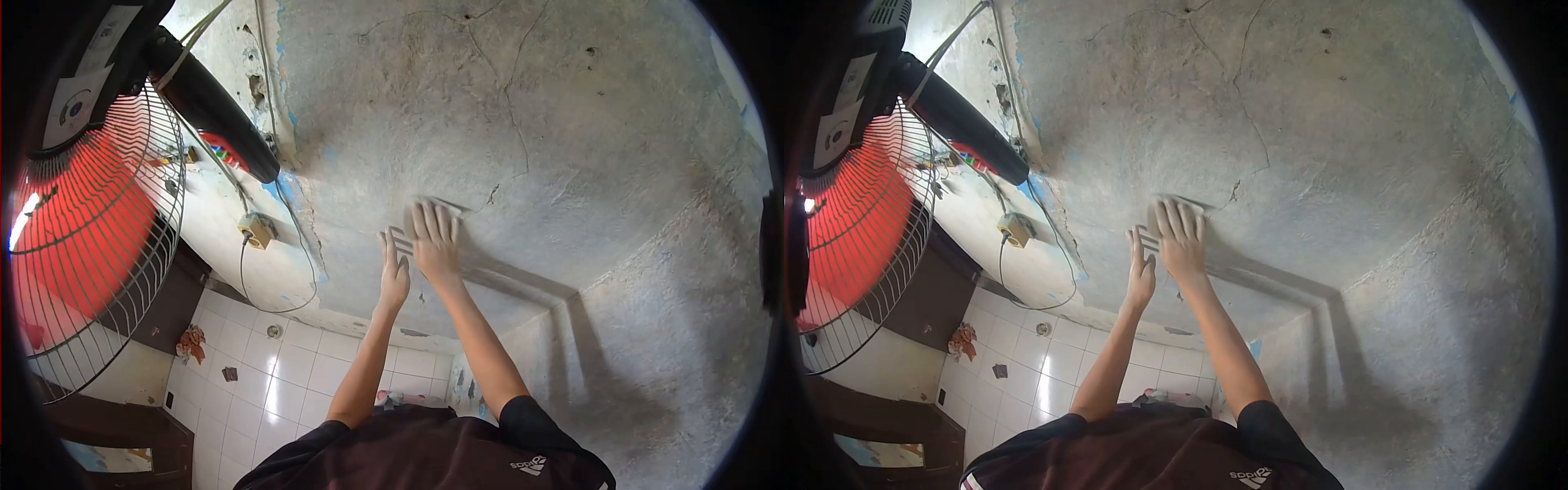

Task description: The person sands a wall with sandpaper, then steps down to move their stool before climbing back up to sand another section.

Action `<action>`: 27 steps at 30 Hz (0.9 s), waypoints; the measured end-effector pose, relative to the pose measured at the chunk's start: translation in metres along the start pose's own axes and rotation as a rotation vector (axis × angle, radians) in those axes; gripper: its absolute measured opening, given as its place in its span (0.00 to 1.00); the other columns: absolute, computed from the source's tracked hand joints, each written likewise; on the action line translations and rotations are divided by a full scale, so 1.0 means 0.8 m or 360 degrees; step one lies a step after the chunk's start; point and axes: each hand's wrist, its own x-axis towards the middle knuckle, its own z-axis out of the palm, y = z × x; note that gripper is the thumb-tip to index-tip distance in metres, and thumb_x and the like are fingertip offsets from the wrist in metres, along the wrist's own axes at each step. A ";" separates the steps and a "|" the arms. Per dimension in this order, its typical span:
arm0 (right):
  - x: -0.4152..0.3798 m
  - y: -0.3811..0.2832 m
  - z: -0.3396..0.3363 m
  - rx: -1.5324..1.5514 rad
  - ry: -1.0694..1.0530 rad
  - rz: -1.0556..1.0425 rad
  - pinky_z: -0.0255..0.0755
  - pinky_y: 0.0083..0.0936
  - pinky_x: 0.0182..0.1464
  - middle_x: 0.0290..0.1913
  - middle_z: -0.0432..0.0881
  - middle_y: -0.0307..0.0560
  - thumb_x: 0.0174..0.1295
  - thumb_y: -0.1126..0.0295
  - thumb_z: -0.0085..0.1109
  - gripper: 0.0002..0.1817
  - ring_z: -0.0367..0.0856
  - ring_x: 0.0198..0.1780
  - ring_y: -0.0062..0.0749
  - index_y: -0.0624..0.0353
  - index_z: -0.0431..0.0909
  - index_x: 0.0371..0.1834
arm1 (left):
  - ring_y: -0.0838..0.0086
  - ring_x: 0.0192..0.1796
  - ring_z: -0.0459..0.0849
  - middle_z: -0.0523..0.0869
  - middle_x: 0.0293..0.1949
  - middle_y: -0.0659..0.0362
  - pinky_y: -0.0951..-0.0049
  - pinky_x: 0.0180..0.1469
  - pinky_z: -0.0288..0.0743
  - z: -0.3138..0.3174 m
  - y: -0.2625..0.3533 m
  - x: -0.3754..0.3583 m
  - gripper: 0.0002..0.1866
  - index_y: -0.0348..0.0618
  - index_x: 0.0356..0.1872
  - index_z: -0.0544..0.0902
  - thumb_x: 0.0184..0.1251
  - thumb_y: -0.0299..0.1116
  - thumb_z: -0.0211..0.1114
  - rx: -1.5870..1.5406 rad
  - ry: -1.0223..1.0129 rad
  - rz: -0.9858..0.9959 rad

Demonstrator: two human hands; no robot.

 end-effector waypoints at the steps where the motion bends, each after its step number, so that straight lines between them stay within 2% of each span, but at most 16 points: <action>1: -0.008 0.008 -0.003 0.0092 -0.0025 0.0009 0.49 0.55 0.78 0.79 0.64 0.41 0.66 0.66 0.56 0.38 0.59 0.79 0.41 0.49 0.59 0.81 | 0.47 0.84 0.31 0.38 0.82 0.37 0.55 0.82 0.36 -0.003 -0.005 -0.001 0.40 0.38 0.82 0.42 0.71 0.15 0.45 0.0003 0.0001 0.0010; 3: -0.004 0.011 -0.007 0.0187 -0.0048 0.0032 0.48 0.55 0.78 0.79 0.64 0.42 0.67 0.66 0.55 0.37 0.60 0.79 0.42 0.50 0.59 0.81 | 0.52 0.84 0.27 0.31 0.83 0.43 0.55 0.82 0.35 -0.010 -0.013 -0.003 0.40 0.40 0.82 0.41 0.72 0.15 0.46 -0.0162 -0.0077 -0.0073; 4: 0.014 0.013 -0.019 0.0177 0.0009 0.0025 0.48 0.55 0.78 0.79 0.64 0.43 0.67 0.67 0.54 0.36 0.60 0.79 0.43 0.51 0.59 0.81 | 0.52 0.84 0.27 0.31 0.83 0.43 0.55 0.82 0.35 -0.011 -0.013 -0.001 0.40 0.40 0.82 0.41 0.72 0.15 0.46 -0.0159 -0.0090 -0.0071; 6: 0.050 0.013 -0.044 0.0214 0.0128 0.0041 0.48 0.56 0.77 0.78 0.64 0.46 0.67 0.68 0.54 0.36 0.60 0.78 0.45 0.54 0.60 0.80 | 0.48 0.84 0.29 0.36 0.82 0.36 0.55 0.82 0.35 -0.008 -0.013 -0.003 0.40 0.39 0.82 0.42 0.71 0.15 0.45 -0.0108 -0.0058 -0.0049; 8: 0.071 0.009 -0.054 0.0189 0.0170 0.0064 0.48 0.56 0.77 0.78 0.64 0.46 0.67 0.68 0.54 0.36 0.60 0.78 0.45 0.55 0.60 0.80 | 0.47 0.84 0.30 0.35 0.82 0.36 0.55 0.82 0.35 -0.005 -0.003 -0.004 0.39 0.39 0.82 0.42 0.72 0.15 0.45 -0.0131 -0.0088 -0.0064; 11: 0.045 -0.005 -0.031 0.0086 0.0144 0.0104 0.49 0.56 0.77 0.78 0.64 0.46 0.66 0.67 0.56 0.35 0.60 0.78 0.44 0.58 0.62 0.78 | 0.47 0.84 0.30 0.35 0.82 0.36 0.55 0.82 0.34 0.001 -0.005 -0.007 0.39 0.38 0.82 0.42 0.73 0.16 0.45 -0.0094 -0.0137 -0.0092; 13: 0.011 -0.019 -0.008 0.0397 -0.0089 0.0034 0.44 0.57 0.78 0.79 0.62 0.51 0.65 0.69 0.54 0.37 0.57 0.79 0.50 0.58 0.58 0.80 | 0.46 0.84 0.30 0.35 0.82 0.37 0.54 0.82 0.34 0.004 -0.013 -0.005 0.39 0.37 0.82 0.42 0.73 0.17 0.46 -0.0042 -0.0166 -0.0096; 16: -0.003 -0.019 0.003 0.0578 0.0026 -0.0051 0.44 0.56 0.78 0.79 0.62 0.50 0.65 0.69 0.54 0.37 0.57 0.79 0.49 0.58 0.58 0.80 | 0.46 0.84 0.31 0.34 0.82 0.37 0.55 0.82 0.35 0.004 -0.019 -0.004 0.39 0.35 0.82 0.41 0.74 0.21 0.50 -0.0011 -0.0136 -0.0053; 19: 0.013 -0.001 -0.011 0.0398 0.0048 -0.0017 0.44 0.56 0.79 0.80 0.61 0.48 0.65 0.71 0.54 0.37 0.56 0.79 0.49 0.58 0.58 0.80 | 0.45 0.83 0.32 0.34 0.81 0.35 0.55 0.82 0.36 0.004 -0.014 -0.006 0.40 0.38 0.82 0.42 0.75 0.23 0.52 -0.0078 -0.0122 -0.0117; 21: 0.005 0.016 -0.026 0.0324 0.0057 0.0110 0.41 0.57 0.80 0.81 0.58 0.52 0.65 0.72 0.52 0.37 0.54 0.81 0.51 0.58 0.58 0.80 | 0.44 0.83 0.33 0.35 0.81 0.34 0.54 0.81 0.39 0.006 -0.003 -0.003 0.40 0.41 0.82 0.43 0.75 0.23 0.52 0.0006 -0.0113 -0.0110; 23: -0.024 0.034 -0.021 0.0057 0.0009 0.0555 0.38 0.55 0.81 0.81 0.57 0.52 0.68 0.70 0.49 0.35 0.51 0.82 0.53 0.59 0.57 0.81 | 0.43 0.83 0.35 0.36 0.81 0.33 0.53 0.81 0.42 0.009 0.016 -0.003 0.40 0.43 0.83 0.44 0.74 0.23 0.53 0.0084 -0.0087 -0.0109; 25: -0.060 0.051 -0.013 -0.0020 0.0201 0.0697 0.33 0.59 0.80 0.82 0.49 0.65 0.74 0.69 0.42 0.33 0.42 0.83 0.63 0.62 0.50 0.82 | 0.41 0.83 0.39 0.37 0.81 0.32 0.52 0.79 0.48 0.015 0.030 -0.003 0.40 0.47 0.83 0.48 0.73 0.22 0.55 0.0265 -0.0168 0.0024; 26: -0.068 0.059 -0.010 -0.0020 0.0207 0.0703 0.33 0.59 0.80 0.82 0.49 0.65 0.74 0.69 0.42 0.33 0.42 0.83 0.63 0.62 0.50 0.82 | 0.38 0.82 0.42 0.37 0.80 0.31 0.51 0.78 0.51 0.019 0.035 -0.003 0.40 0.46 0.82 0.50 0.72 0.22 0.56 0.0290 -0.0180 0.0060; 27: -0.064 0.066 -0.018 0.0147 0.0364 0.0913 0.33 0.59 0.80 0.82 0.48 0.67 0.77 0.67 0.38 0.33 0.41 0.83 0.66 0.64 0.48 0.82 | 0.38 0.82 0.42 0.37 0.80 0.31 0.51 0.78 0.51 0.022 0.039 -0.002 0.40 0.46 0.82 0.50 0.72 0.22 0.56 0.0294 -0.0187 0.0072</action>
